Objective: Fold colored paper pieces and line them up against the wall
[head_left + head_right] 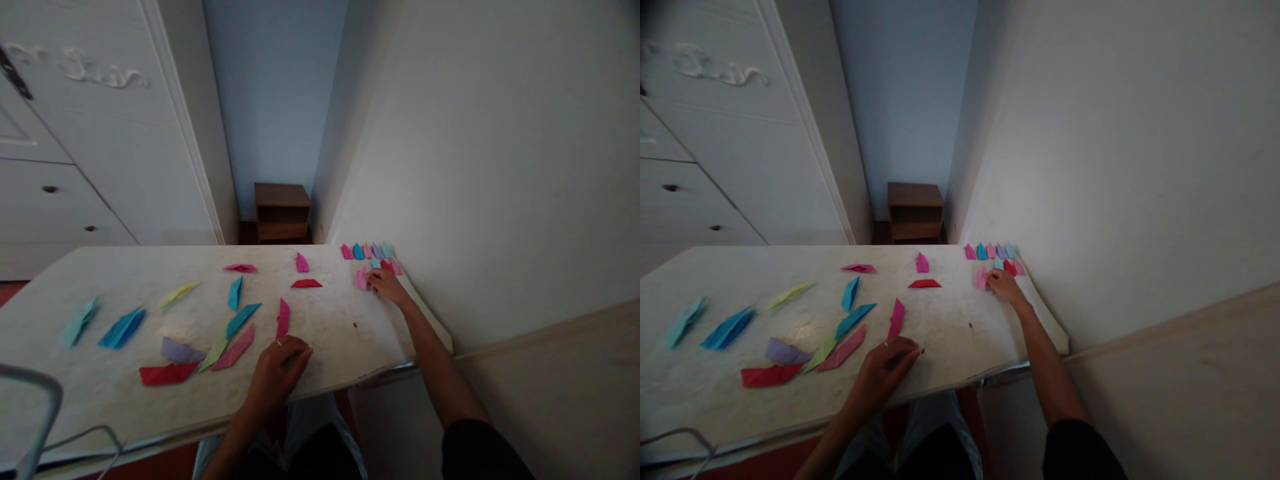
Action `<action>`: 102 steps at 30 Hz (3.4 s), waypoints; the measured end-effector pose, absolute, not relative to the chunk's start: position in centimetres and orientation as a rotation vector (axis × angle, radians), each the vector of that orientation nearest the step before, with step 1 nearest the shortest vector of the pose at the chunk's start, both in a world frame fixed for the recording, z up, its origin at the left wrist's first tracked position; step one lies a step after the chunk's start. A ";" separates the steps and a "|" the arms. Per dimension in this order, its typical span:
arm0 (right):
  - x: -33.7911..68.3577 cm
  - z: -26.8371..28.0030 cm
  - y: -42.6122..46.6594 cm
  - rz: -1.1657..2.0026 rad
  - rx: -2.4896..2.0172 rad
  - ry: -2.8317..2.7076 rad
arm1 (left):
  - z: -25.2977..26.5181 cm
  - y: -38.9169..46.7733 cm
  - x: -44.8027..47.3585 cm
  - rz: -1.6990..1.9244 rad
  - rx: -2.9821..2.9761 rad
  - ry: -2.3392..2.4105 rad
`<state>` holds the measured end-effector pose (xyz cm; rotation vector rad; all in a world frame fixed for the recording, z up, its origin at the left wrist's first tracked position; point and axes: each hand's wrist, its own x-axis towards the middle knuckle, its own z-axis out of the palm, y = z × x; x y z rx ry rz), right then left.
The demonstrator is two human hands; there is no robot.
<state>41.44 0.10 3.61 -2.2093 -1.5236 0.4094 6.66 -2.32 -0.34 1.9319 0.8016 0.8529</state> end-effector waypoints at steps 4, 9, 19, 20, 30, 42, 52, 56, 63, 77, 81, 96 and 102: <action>43.1 4.3 2.4 0.241 -2.371 -1.581 | -0.2 -2.1 6.8 0.839 1.965 0.827; 42.3 4.5 3.2 0.029 -2.542 -1.547 | 0.0 -1.9 6.9 0.836 1.976 0.872; 37.0 1.3 -0.5 -0.107 -2.314 -1.947 | 0.3 -2.0 7.0 0.813 1.965 0.891; 37.0 0.9 -0.7 -0.132 -2.300 -1.940 | 0.3 -2.0 7.0 0.819 1.967 0.885; 38.5 -2.1 -0.7 -0.357 -2.124 -1.769 | 0.4 -2.1 6.9 0.876 1.946 0.889; 36.8 -1.4 -0.1 -0.223 -1.690 -1.851 | 0.5 -1.8 7.5 0.890 1.965 0.947; 30.7 -0.5 0.2 0.223 -1.433 -1.859 | 0.3 -1.8 7.6 0.913 1.916 1.016; 28.2 -0.2 0.5 0.367 -1.395 -1.738 | 0.4 -1.7 7.7 0.947 1.910 1.062; 24.7 -0.4 1.3 0.588 -1.276 -1.958 | 0.5 -1.6 7.8 1.034 1.886 1.180; 25.3 -0.9 0.3 0.391 -1.045 -2.187 | 3.6 0.1 4.2 1.091 2.015 1.154; 25.7 -1.1 0.0 0.418 -1.071 -2.163 | 4.9 3.5 0.3 1.071 2.120 1.381; 19.9 1.7 0.2 0.764 -1.135 -1.832 | 0.2 6.2 -12.6 0.835 1.797 2.548; 13.5 2.8 2.9 0.977 -1.067 -1.755 | -0.1 6.5 -12.9 0.958 1.808 2.425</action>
